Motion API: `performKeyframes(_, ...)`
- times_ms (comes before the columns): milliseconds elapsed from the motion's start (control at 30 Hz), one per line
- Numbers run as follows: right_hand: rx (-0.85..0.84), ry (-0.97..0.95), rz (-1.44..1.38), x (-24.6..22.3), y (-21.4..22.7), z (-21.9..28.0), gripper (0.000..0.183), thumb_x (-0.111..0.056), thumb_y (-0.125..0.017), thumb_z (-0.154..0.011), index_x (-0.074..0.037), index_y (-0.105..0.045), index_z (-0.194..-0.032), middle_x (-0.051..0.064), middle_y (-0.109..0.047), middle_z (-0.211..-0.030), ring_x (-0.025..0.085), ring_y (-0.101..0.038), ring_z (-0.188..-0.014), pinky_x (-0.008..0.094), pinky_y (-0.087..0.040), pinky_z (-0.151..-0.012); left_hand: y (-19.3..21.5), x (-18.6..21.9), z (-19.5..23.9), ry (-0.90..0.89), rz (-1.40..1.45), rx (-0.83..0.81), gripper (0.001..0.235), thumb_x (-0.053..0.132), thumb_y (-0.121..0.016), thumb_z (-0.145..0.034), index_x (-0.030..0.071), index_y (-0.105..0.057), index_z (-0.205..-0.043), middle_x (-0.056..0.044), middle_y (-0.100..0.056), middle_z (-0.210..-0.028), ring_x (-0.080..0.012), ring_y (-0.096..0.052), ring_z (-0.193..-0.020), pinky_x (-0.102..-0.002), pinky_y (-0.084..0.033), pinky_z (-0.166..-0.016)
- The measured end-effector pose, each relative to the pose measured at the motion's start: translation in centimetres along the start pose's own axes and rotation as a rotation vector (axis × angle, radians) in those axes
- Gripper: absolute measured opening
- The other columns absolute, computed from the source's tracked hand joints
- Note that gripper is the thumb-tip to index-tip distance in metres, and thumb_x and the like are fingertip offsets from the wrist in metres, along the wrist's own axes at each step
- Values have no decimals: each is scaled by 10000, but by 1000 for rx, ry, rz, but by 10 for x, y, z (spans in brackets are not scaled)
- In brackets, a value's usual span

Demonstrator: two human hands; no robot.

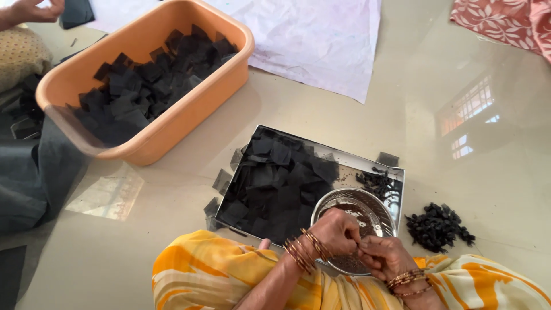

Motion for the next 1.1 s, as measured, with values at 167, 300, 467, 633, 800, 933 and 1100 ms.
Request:
performKeyframes(167, -207, -112, -447, 30, 13, -8, 243, -160, -673, -892, 77, -663, -838, 64, -510, -589, 115, -398, -414, 260, -321, -300, -24, 29, 10, -248, -268, 60, 77, -64, -709, -737, 5, -735, -761, -116, -641, -712, -265, -643, -667, -409, -538, -598)
performKeyframes(300, -335, -142, -552, 27, 9, -9, 248, -205, -658, -900, 41, -673, -879, 60, -526, -611, 118, -425, -431, 267, -349, -318, -22, 55, 17, -351, -566, 90, 260, -85, -656, -666, 0, -727, -901, -118, -609, -698, -260, -608, -663, -383, -553, -588)
performKeyframes(467, -124, 77, -350, -6, 0, 17, 357, -286, -660, -1010, 46, -638, -881, 80, -579, -640, 156, -514, -433, 290, -453, -357, -16, 13, 5, -86, -530, 76, 118, -67, -647, -795, 2, -699, -714, -121, -652, -671, -228, -622, -571, -350, -520, -464)
performKeyframes(633, 325, 1257, 883, -87, -53, 86, 361, -183, -674, -907, -52, -650, -1242, 155, -705, -1108, 223, -732, -863, 290, -645, -645, -6, -42, 8, 425, 626, 95, 60, 18, -717, -801, -22, -709, -757, -148, -714, -700, -179, -689, -537, -257, -574, -466)
performKeyframes(800, 240, 1159, 938, -77, -53, 92, 565, 43, -715, -806, -53, -615, -1354, 101, -688, -1035, 207, -710, -824, 305, -621, -637, -9, -39, 13, 516, 720, -15, 66, -65, -690, -809, -60, -722, -751, -144, -720, -726, -177, -718, -596, -246, -601, -530)
performKeyframes(933, 250, 1235, 1085, -92, -63, 106, 639, 109, -673, -689, 14, -602, -1316, 144, -675, -1071, 271, -697, -853, 347, -602, -629, -17, -52, 14, 491, 796, -116, 53, -126, -706, -770, -80, -731, -770, -132, -717, -799, -178, -755, -699, -247, -611, -567)
performKeyframes(1100, 330, 1307, 1037, -71, -54, 91, 421, 92, -693, -795, 6, -657, -1206, 138, -660, -1102, 234, -706, -872, 289, -645, -648, -15, -46, 17, 304, 646, -198, 63, -94, -731, -784, -57, -756, -829, -138, -717, -839, -172, -739, -723, -238, -613, -589)
Point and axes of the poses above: each hand's wrist, its own z-axis away from the middle knuckle, its own y-axis out of the back of the hand, x = y × z, the point moved 6 cm from there along -z, towards the middle knuckle
